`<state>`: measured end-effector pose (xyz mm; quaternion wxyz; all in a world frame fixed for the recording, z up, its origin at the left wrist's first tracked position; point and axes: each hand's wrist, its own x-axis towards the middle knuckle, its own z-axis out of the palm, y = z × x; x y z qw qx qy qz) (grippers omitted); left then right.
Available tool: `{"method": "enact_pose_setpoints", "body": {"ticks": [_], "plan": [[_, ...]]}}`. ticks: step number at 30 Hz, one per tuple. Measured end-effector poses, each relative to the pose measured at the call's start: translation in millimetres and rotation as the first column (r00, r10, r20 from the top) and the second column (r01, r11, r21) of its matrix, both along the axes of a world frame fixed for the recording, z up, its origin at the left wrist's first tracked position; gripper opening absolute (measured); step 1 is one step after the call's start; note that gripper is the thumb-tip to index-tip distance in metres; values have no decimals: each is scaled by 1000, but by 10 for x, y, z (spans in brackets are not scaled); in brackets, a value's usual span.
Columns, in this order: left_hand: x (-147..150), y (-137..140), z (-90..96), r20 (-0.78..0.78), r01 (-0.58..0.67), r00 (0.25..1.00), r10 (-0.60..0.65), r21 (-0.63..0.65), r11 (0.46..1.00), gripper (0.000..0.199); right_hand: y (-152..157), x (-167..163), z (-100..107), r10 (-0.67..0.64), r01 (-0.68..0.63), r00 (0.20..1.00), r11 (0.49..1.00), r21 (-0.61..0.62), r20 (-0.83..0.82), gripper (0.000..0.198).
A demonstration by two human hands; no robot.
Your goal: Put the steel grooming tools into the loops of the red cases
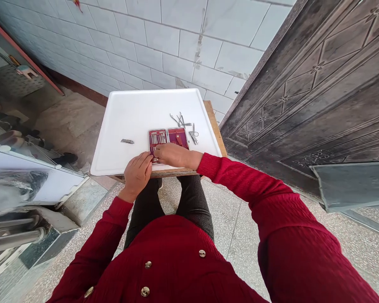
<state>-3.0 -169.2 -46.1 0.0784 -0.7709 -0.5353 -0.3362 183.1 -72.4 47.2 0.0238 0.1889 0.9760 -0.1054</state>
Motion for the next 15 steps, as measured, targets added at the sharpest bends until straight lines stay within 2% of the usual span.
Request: {"method": "enact_pose_setpoints", "body": {"ticks": [4, 8, 11, 15], "plan": [[7, -3, 1, -13, -13, 1000, 13, 10, 1000, 30, -30, 70, -40, -65, 61, 994, 997, -48, -90, 19], [8, -15, 7, -32, -17, 999, 17, 22, 1000, 28, 4, 12, -6, -103, 99, 990, 994, -45, -94, 20], [9, -21, 13, -39, -21, 999, 21, 22, 1000, 28, 95, -226, 52, -161, 161, 979, 987, -9, -121, 23], [20, -16, 10, -64, -20, 998, 26, 90, 996, 26, 247, -783, 104, -214, 222, 961, 975, 28, -178, 21]]}}
